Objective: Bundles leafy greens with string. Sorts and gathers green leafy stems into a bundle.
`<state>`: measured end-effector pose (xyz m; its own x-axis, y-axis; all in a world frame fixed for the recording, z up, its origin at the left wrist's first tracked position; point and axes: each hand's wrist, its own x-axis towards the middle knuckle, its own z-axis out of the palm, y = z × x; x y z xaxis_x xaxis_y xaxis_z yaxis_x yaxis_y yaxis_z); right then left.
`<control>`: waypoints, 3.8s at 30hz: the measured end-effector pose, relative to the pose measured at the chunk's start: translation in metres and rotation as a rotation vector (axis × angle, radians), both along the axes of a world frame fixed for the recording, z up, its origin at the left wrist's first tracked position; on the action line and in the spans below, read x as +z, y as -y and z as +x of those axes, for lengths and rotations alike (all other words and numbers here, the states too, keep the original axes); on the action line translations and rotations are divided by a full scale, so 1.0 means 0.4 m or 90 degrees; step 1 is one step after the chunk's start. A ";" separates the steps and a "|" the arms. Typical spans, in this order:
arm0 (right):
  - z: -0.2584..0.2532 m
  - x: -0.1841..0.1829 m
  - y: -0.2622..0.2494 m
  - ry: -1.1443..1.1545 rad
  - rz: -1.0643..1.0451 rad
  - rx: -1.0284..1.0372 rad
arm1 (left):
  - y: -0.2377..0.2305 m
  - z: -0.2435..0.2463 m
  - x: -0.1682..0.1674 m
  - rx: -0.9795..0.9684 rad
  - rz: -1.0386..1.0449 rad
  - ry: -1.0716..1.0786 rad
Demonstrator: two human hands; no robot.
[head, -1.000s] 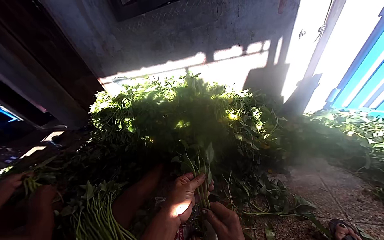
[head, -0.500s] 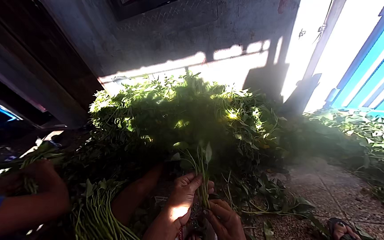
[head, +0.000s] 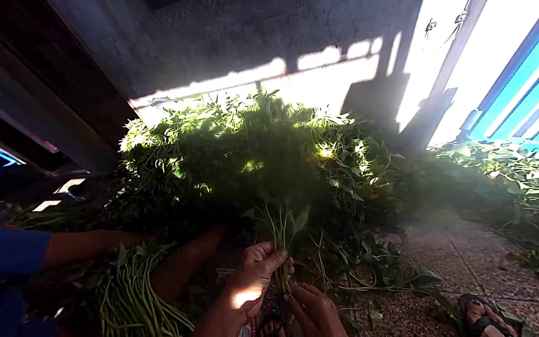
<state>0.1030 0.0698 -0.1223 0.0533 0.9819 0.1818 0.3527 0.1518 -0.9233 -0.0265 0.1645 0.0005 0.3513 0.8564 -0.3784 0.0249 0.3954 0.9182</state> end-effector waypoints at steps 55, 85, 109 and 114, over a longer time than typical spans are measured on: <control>0.289 -0.471 -0.384 0.786 -0.340 0.358 | -0.015 0.033 0.055 0.228 -0.049 0.032; 0.221 -0.155 -0.093 -0.263 -0.220 -0.285 | -0.031 0.039 -0.003 0.246 0.020 0.003; -0.046 0.004 -0.084 0.195 0.270 -0.404 | -0.016 0.077 -0.035 0.256 -0.009 -0.007; -0.043 0.007 -0.069 0.210 0.289 -0.375 | -0.021 0.072 -0.045 0.252 -0.029 0.000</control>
